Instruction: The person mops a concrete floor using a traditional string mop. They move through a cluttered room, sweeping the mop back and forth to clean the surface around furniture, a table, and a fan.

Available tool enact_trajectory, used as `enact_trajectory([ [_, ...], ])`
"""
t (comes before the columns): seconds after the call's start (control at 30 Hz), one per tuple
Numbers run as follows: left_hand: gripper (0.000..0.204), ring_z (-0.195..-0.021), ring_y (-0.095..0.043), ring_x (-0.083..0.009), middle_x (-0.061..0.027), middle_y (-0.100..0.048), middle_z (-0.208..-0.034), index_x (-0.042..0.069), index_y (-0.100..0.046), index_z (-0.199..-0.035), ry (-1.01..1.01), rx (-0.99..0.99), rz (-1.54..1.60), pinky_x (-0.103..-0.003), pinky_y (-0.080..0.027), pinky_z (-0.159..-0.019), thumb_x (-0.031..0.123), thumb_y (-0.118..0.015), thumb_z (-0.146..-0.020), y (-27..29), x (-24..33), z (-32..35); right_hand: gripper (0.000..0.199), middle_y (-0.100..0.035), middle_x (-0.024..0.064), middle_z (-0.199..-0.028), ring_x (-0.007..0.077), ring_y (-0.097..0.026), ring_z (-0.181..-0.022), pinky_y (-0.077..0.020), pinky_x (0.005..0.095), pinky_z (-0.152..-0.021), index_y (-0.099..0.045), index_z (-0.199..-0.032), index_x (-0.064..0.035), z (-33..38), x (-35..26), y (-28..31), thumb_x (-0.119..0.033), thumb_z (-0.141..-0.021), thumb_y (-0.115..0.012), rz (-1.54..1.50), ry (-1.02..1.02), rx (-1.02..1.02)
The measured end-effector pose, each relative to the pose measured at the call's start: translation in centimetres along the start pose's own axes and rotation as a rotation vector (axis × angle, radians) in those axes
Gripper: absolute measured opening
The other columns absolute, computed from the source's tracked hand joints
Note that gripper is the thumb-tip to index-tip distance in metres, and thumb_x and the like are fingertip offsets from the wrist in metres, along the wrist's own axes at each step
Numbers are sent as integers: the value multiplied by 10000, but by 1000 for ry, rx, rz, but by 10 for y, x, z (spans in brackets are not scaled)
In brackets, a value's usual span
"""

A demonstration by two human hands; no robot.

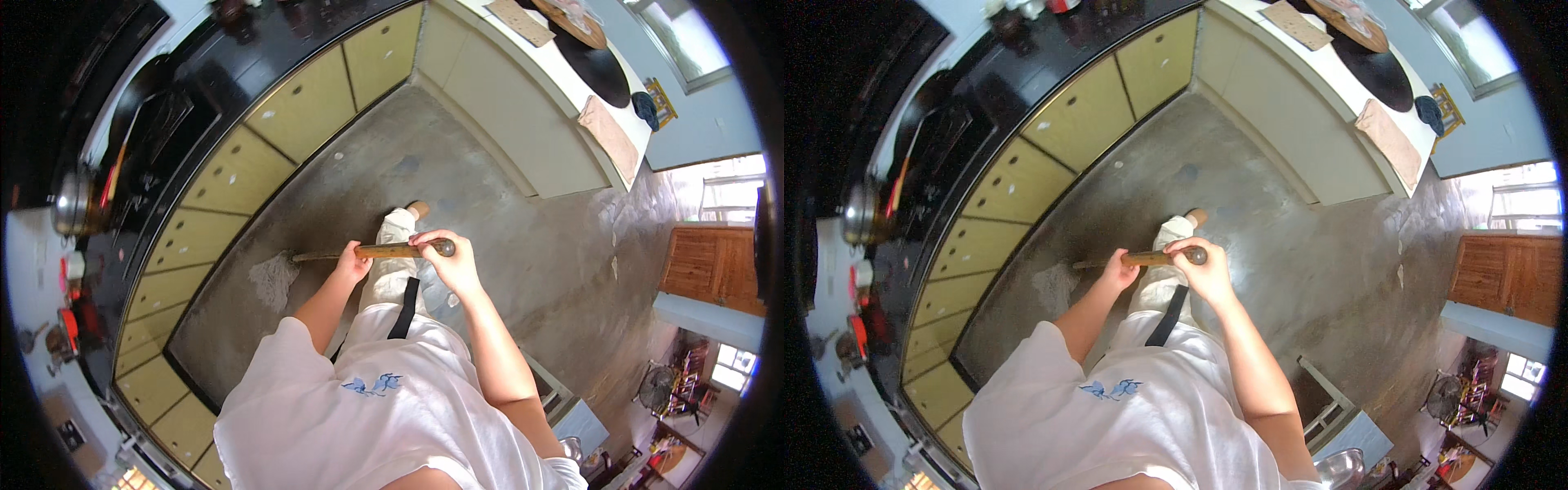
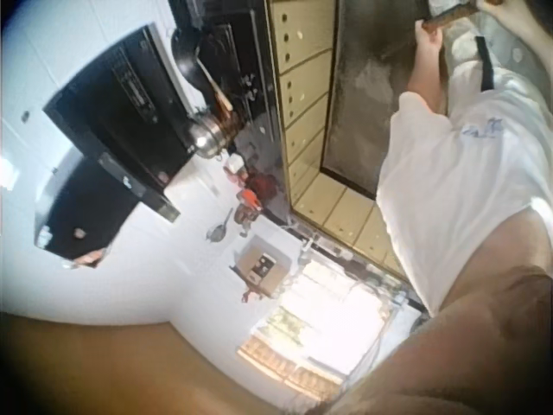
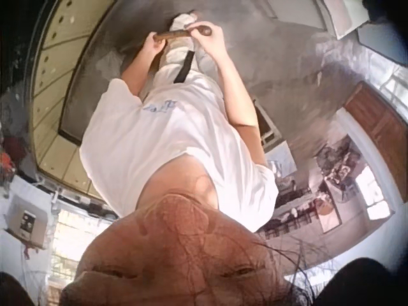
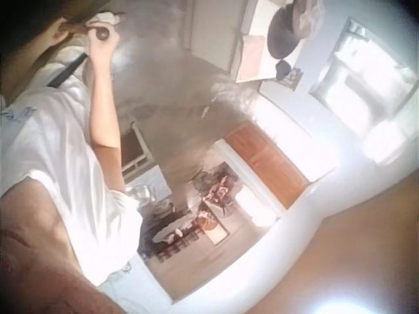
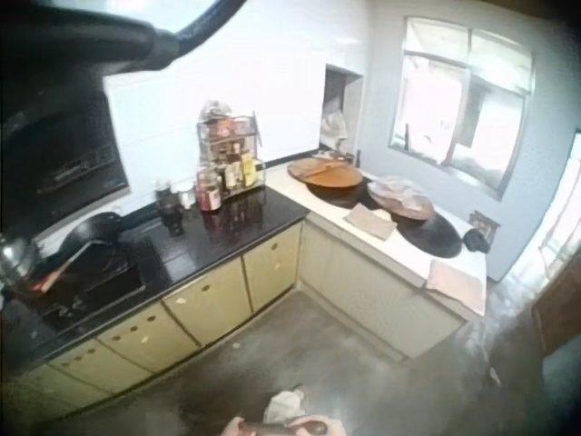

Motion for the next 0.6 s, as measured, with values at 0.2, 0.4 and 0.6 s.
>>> enact_trajectory([
  [0.2, 165, -597, -475, -153, -18, -463, -635, 92, -427, -676, 90, 45, -8, -288, -439, -608, 122, -508, -816, -132, -6, -55, 80, -645, 124, -849, 179, -605, -853, -473, 294, -802, -597, -797, 35, -110, -18, 87, 24, -733, -552, 36, -66, 67],
  [0.4, 118, -700, -498, -172, -24, -486, -700, 93, -457, -720, 219, 43, -98, -298, -439, -643, 141, -518, -809, -261, -13, -103, 97, -655, 90, -822, 153, -611, -804, -474, 275, -763, -612, -806, 22, -201, -65, 167, -6, -718, -581, -5, -83, 201],
  [0.6, 132, -717, -488, -172, -32, -483, -714, 98, -457, -716, 317, -51, -302, -305, -424, -649, 162, -510, -818, -409, -57, -115, 85, -654, 102, -824, 165, -614, -816, -476, 278, -760, -618, -785, 23, -224, -116, 250, 1, -717, -573, 31, -28, 428],
])
Point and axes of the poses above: each hand's wrist, its own z-axis away from the middle knuckle, its own y-axis out of the back of the hand, x = y × z, the point moved 4 cm from there along -z, towards the middle knuckle
